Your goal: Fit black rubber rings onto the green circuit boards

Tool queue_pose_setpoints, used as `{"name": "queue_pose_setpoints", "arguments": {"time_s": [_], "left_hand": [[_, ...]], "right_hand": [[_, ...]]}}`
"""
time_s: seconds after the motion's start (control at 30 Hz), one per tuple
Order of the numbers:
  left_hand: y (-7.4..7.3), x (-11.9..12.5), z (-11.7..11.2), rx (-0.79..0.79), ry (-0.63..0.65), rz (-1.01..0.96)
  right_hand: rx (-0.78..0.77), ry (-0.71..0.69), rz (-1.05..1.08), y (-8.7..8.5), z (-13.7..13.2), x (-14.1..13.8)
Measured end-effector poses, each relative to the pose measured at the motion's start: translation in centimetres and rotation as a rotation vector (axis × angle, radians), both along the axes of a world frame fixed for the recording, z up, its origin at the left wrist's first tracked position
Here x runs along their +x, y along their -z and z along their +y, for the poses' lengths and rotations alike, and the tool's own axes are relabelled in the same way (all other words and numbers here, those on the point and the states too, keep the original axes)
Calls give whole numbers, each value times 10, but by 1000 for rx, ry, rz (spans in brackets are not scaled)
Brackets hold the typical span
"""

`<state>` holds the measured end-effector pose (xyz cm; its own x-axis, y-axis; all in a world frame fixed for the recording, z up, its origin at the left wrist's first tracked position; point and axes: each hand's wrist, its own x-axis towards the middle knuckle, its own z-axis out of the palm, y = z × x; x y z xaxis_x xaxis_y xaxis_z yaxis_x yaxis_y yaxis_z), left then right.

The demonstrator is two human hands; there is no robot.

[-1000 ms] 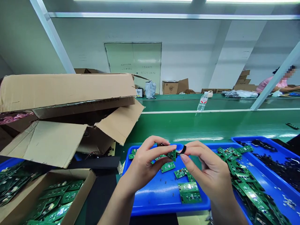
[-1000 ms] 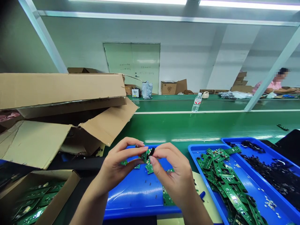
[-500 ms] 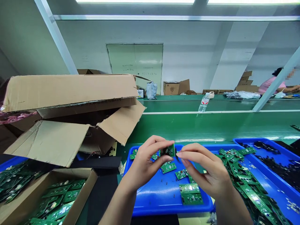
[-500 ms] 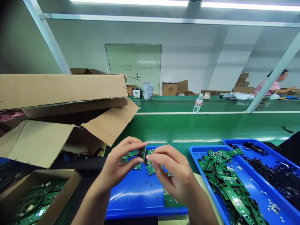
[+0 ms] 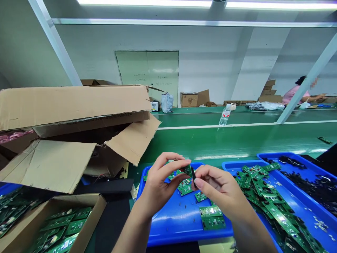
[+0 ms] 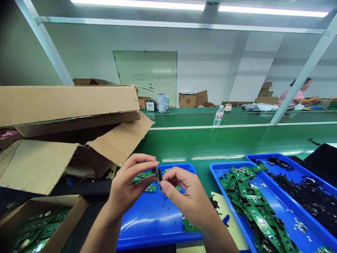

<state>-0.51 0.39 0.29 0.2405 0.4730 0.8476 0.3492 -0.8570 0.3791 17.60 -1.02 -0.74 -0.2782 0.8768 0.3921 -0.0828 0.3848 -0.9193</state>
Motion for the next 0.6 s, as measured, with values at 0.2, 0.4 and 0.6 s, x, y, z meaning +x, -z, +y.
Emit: {"name": "queue_pose_setpoints", "arguments": {"time_s": [0.2,0.4,0.6], "left_hand": [[-1,-1,0,-107,99,5],[2,1,2,-377,221,-74],[3,-1,5,-300,137,-45]], "right_hand": [[-116,-123,118,8,8,0],[-143,-148,87,11,9,2],[-139,-125,128,6,7,-1]]}}
